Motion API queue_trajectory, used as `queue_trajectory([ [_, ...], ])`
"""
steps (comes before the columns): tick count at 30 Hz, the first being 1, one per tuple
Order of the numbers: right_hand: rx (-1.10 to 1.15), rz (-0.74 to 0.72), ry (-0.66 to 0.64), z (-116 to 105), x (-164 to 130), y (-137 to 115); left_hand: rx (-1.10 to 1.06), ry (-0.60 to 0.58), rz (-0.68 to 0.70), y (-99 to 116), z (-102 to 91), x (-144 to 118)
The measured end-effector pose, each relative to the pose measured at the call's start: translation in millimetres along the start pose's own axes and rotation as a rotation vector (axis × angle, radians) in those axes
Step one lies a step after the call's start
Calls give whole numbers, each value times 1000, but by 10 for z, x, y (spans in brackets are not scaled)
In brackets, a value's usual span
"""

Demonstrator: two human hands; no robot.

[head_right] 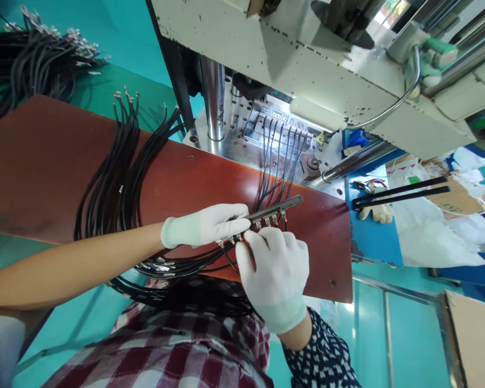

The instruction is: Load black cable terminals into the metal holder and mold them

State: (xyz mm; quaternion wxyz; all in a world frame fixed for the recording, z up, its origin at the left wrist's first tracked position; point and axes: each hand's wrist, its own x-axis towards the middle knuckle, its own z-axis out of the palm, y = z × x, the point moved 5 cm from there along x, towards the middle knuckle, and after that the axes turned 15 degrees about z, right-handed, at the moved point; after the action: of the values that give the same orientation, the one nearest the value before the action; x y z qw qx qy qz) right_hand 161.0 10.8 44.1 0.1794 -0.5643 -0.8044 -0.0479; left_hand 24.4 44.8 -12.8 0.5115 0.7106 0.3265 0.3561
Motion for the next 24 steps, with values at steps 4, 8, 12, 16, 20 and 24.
queue_trajectory([
  [4, 22, -71, -99, 16, 12, -114, -46, 8, -24, 17, 10, 11],
  [8, -8, -87, -167, 50, 73, -163, -72, 9, -28, 9, 13, 4],
  [12, -53, -79, -199, 74, 105, -210, -110, 4, -41, -36, 21, -11],
  [16, -33, -36, -135, 121, 94, -224, -76, 13, -17, -39, 5, -4],
  [20, 68, -32, -113, 121, 51, -150, -58, 11, -17, -26, 6, 0],
  [24, 67, 3, -124, 52, 27, -22, -33, 4, -25, -27, 14, -4],
])
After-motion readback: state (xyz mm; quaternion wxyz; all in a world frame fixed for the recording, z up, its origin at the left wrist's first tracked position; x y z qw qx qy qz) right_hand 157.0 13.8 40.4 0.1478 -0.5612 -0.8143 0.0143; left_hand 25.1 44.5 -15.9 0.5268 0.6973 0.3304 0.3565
